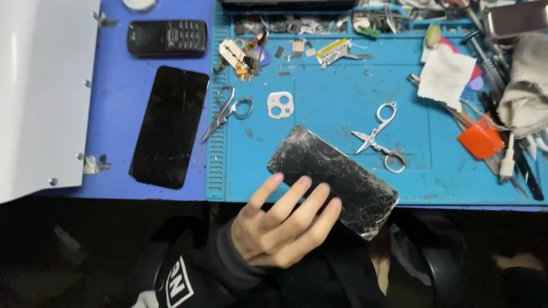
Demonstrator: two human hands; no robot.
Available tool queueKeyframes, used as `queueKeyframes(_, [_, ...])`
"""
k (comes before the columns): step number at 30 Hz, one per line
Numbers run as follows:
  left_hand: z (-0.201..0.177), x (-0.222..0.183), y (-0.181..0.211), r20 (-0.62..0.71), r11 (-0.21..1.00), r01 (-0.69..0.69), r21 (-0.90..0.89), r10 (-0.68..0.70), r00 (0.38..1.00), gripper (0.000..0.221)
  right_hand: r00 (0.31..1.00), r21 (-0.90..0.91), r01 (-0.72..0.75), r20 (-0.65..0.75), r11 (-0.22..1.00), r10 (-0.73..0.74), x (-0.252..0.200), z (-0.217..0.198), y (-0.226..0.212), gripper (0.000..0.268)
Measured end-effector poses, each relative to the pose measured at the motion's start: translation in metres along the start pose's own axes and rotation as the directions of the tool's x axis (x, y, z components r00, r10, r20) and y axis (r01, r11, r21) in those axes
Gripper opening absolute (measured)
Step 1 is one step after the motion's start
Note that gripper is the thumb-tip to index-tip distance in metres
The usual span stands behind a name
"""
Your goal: The person works at a repair bench on a phone with a shattered screen. They heat the display on a heating pad, peel off the copper backing layer, then pry and pick the cracked glass off the display using tweezers and a scalpel blade, working around the edges of the broken panel.
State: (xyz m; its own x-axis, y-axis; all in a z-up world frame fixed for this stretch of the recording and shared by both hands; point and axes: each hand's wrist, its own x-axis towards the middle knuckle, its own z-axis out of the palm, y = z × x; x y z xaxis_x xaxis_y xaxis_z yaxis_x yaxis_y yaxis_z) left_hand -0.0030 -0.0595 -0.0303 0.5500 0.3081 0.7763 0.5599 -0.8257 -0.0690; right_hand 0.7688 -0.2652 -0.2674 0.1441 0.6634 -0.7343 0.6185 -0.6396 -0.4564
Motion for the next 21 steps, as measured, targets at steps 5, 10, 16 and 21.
queueKeyframes(5, [0.007,0.018,-0.004,0.089,0.991,0.005,-0.132,0.006,0.996,0.025,0.959,-0.015,-0.280,-0.036,0.960,0.279,-0.068,0.125,-0.151,0.019])
queueKeyframes(10, [-0.002,0.022,-0.011,0.019,0.979,-0.073,-0.192,0.079,0.997,0.020,0.833,-0.364,0.459,-0.139,0.810,-0.535,-0.112,0.095,-0.250,0.019])
queueKeyframes(16, [-0.014,0.015,-0.030,-0.167,0.924,-0.343,-0.171,0.316,0.934,0.022,0.300,-0.786,0.469,-0.289,0.404,-0.909,-0.191,0.139,-0.589,0.030])
queueKeyframes(21, [-0.020,-0.018,-0.030,-0.255,0.927,-0.358,-0.112,0.321,0.912,0.021,0.162,-0.892,0.322,-0.280,0.319,-0.946,-0.191,0.130,-0.600,0.030])
